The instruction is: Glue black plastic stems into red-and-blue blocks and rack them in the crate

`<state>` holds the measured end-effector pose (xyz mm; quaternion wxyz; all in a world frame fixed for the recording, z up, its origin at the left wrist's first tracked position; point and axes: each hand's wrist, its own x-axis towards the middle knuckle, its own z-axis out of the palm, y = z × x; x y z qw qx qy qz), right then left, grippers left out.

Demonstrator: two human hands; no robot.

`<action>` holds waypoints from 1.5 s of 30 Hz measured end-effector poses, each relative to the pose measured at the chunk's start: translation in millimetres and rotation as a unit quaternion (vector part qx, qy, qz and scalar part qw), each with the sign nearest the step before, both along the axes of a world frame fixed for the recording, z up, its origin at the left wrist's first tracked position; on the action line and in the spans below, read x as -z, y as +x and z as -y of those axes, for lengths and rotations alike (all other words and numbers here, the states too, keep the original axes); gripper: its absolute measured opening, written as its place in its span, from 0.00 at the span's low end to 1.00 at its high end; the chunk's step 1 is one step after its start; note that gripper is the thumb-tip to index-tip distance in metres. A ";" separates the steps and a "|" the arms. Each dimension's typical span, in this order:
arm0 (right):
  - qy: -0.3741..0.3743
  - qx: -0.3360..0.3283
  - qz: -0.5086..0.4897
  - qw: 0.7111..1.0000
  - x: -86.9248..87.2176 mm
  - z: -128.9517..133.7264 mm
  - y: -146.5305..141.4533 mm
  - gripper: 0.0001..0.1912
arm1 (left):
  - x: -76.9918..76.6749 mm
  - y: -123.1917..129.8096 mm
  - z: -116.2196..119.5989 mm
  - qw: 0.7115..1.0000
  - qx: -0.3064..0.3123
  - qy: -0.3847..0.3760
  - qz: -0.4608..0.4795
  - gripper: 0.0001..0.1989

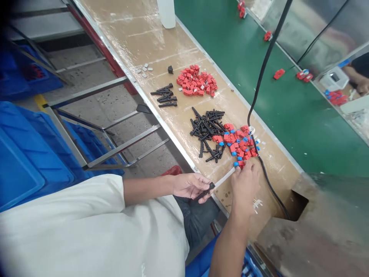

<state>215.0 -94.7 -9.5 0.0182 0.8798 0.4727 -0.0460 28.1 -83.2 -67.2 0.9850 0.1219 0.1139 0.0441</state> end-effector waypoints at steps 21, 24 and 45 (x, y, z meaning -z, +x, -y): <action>0.055 -0.163 0.036 0.984 14.7 -1.0 -5.8 0.15 | 3.4 -10.7 -4.5 0.999 -0.021 -0.041 0.016 0.16; 0.141 -0.118 -0.028 0.983 3.4 7.1 -6.8 0.14 | 0.4 -11.3 -4.2 0.998 -0.028 -0.049 0.023 0.15; 0.332 0.135 -0.742 0.567 -10.7 110.5 -68.6 0.17 | -6.7 -18.6 14.1 0.997 -0.068 -0.037 -0.012 0.09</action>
